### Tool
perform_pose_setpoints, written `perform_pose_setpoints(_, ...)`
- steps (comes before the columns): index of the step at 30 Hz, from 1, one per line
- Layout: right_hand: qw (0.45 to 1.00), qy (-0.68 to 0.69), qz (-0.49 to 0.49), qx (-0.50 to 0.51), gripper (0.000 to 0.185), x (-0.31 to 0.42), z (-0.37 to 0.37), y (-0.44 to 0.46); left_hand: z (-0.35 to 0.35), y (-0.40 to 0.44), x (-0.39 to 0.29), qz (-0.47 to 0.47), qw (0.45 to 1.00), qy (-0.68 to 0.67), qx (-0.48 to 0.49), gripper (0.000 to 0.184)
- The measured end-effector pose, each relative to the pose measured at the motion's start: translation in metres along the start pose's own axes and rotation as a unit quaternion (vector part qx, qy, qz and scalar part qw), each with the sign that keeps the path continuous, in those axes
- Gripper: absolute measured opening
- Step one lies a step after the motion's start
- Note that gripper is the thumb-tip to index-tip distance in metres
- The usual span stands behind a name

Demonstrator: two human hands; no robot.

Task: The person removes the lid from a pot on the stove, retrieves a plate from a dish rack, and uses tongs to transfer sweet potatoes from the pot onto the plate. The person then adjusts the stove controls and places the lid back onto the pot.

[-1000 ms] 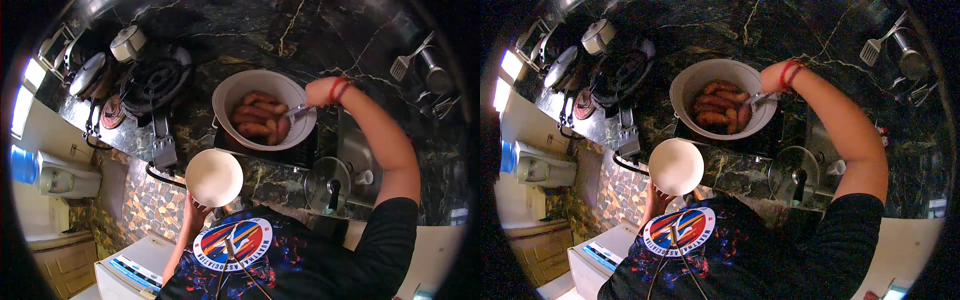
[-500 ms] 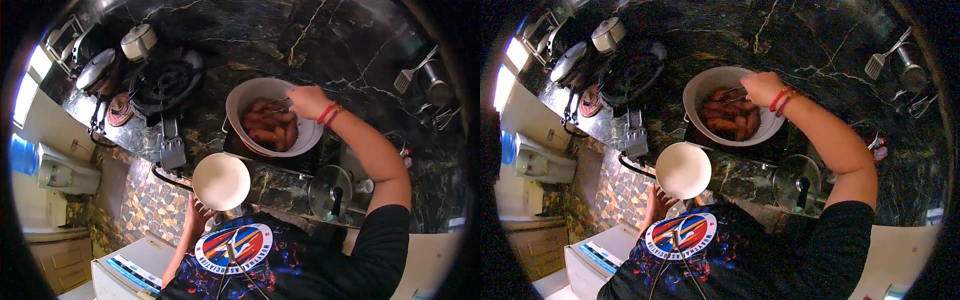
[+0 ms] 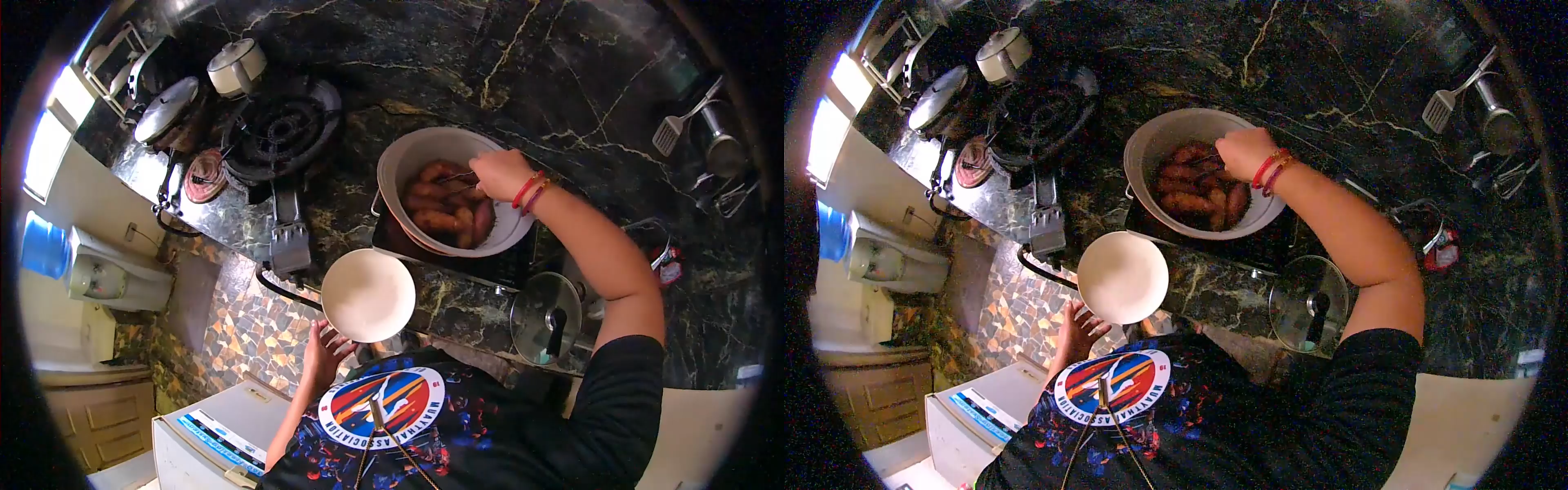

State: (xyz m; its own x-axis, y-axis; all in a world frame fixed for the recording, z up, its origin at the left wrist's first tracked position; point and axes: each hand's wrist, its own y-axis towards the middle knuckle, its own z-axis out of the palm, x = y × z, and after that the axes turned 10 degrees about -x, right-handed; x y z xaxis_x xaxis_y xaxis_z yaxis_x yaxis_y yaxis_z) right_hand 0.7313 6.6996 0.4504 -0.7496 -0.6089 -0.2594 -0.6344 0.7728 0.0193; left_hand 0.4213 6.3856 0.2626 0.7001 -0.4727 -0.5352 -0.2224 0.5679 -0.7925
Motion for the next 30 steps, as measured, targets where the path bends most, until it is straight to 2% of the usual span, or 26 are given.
perform_pose_setpoints(6, 1.000, -0.005, -0.006, -0.022, 0.019, 0.000, 0.032, 0.004, 0.002, -0.005, 0.000, 0.004, 1.000, 0.007, -0.016, 0.052)
perform_pose_setpoints(9, 0.999, 0.030, -0.020, -0.030, 0.020, -0.007, 0.024, -0.003, 0.002, -0.010, 0.000, 0.013, 0.999, 0.012, -0.045, 0.052)
perform_pose_setpoints(12, 0.992, 0.107, 0.027, -0.054, 0.020, -0.023, 0.022, -0.014, -0.008, -0.008, 0.004, 0.051, 0.997, 0.034, -0.046, 0.051)
perform_pose_setpoints(15, 0.980, 0.175, 0.082, -0.053, 0.020, -0.032, 0.009, -0.025, -0.013, -0.005, 0.002, 0.107, 0.989, 0.059, -0.086, 0.048)
perform_pose_setpoints(17, 0.971, 0.206, 0.075, -0.097, 0.023, -0.036, 0.008, -0.037, -0.011, -0.008, -0.006, 0.217, 0.963, 0.114, -0.114, 0.041)
perform_pose_setpoints(19, 0.964, 0.216, 0.061, -0.145, 0.024, -0.031, -0.001, -0.051, 0.008, -0.019, -0.033, 0.346, 0.908, 0.198, -0.128, 0.038)
perform_pose_setpoints(21, 0.972, 0.179, 0.050, -0.144, 0.023, -0.019, -0.017, -0.061, 0.035, -0.014, -0.065, 0.485, 0.843, 0.224, -0.068, 0.040)
perform_pose_setpoints(23, 0.977, 0.151, 0.027, -0.146, 0.023, -0.004, -0.035, -0.070, 0.091, -0.041, -0.111, 0.665, 0.669, 0.331, -0.027, 0.050)
perform_pose_setpoints(25, 0.979, 0.129, -0.001, -0.156, 0.022, 0.010, -0.053, -0.077, 0.141, -0.060, -0.144, 0.732, 0.535, 0.421, 0.031, 0.058)
perform_pose_setpoints(27, 0.976, 0.097, -0.044, -0.192, 0.019, 0.021, -0.066, -0.084, 0.181, -0.062, -0.152, 0.750, 0.471, 0.458, 0.077, 0.064)
perform_pose_setpoints(30, 0.970, 0.064, -0.073, -0.221, 0.017, 0.031, -0.078, -0.096, 0.213, -0.048, -0.149, 0.748, 0.417, 0.506, 0.108, 0.059)
